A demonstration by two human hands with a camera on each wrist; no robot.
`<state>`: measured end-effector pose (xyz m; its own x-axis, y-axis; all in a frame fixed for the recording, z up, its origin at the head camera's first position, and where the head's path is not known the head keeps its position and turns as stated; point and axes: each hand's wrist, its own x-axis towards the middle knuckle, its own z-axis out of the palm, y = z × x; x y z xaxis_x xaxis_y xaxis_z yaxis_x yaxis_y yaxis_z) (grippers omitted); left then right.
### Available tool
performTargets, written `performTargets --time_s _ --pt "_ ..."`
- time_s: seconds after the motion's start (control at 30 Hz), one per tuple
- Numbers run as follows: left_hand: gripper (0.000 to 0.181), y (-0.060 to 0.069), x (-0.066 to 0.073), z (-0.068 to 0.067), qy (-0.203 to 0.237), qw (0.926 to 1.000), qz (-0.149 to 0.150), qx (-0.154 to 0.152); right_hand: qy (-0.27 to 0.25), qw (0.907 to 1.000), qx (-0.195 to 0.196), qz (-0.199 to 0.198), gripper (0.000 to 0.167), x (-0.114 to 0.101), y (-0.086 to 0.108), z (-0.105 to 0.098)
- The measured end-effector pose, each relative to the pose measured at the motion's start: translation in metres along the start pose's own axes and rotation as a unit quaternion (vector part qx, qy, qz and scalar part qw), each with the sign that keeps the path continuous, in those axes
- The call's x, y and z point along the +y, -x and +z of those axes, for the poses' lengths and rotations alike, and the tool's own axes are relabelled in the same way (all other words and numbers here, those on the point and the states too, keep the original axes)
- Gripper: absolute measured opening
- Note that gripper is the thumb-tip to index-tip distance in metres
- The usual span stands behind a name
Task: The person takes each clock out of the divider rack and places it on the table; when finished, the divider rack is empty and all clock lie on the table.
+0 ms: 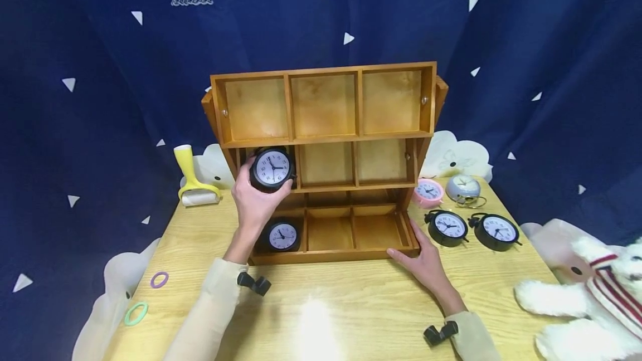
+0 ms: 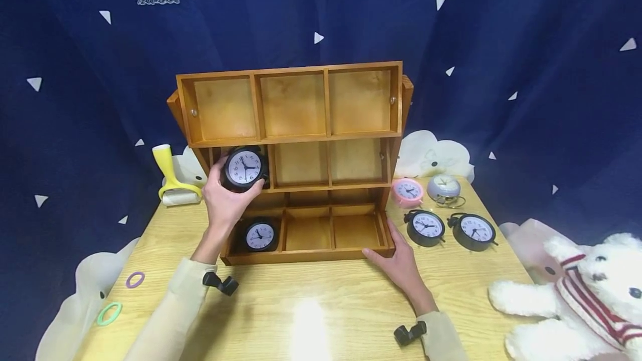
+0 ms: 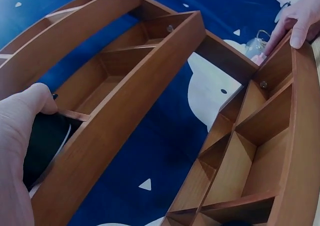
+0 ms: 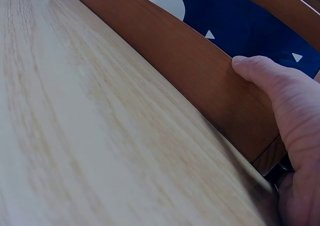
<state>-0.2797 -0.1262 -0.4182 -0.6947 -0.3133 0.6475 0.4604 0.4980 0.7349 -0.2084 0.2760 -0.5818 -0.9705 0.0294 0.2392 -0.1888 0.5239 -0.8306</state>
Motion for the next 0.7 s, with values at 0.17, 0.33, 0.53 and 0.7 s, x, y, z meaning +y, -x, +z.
performTargets --time_s 0.17,0.33,0.53,0.7 --pt "0.091 0.0 0.004 -0.008 0.006 0.9998 0.012 -0.012 0.002 1.0 0.006 -0.002 0.104 0.0 0.002 0.002" --pt "0.09 0.001 0.011 -0.017 0.001 0.9994 0.026 -0.021 0.001 1.0 0.002 -0.004 0.104 0.0 0.001 0.002" --pt "0.091 0.008 0.02 -0.03 -0.003 0.9987 0.026 -0.043 0.003 1.0 -0.005 0.007 0.105 -0.001 0.0 0.001" --pt "0.092 0.016 0.023 -0.044 -0.001 0.9983 0.034 -0.047 0.005 0.9998 -0.014 0.015 0.105 -0.002 0.001 0.0"
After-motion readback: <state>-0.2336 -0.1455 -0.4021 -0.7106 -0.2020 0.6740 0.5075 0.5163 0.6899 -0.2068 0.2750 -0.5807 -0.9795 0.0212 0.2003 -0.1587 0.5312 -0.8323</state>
